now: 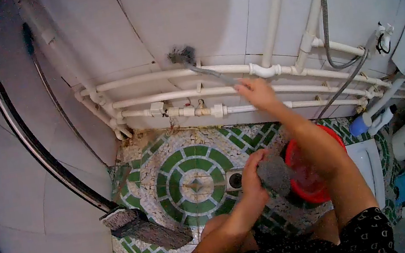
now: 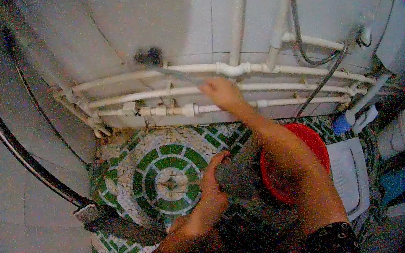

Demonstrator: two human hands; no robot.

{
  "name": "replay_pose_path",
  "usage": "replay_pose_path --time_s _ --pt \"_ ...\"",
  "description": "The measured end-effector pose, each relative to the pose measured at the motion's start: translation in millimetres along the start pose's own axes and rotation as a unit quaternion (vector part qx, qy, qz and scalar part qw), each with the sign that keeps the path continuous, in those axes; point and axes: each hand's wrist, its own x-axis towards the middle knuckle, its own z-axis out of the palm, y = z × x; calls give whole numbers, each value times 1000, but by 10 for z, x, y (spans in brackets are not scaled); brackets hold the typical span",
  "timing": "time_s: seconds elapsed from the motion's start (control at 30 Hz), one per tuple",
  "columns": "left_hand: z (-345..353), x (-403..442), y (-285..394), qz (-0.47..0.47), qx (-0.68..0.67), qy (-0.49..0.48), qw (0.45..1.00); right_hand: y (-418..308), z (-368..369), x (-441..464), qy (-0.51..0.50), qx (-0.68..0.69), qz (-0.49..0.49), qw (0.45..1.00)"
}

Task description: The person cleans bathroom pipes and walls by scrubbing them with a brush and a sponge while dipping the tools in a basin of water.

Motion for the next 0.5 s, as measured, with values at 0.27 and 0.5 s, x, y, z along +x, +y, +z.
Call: replay_pose_path --time_s 0.27,0.5 --pt "-42 -222 -22 69 29 -170 983 -70 -506 83 168 177 22 970" --pt "-217 -135 -124 166 175 -262 934 289 99 -411 152 191 18 970"
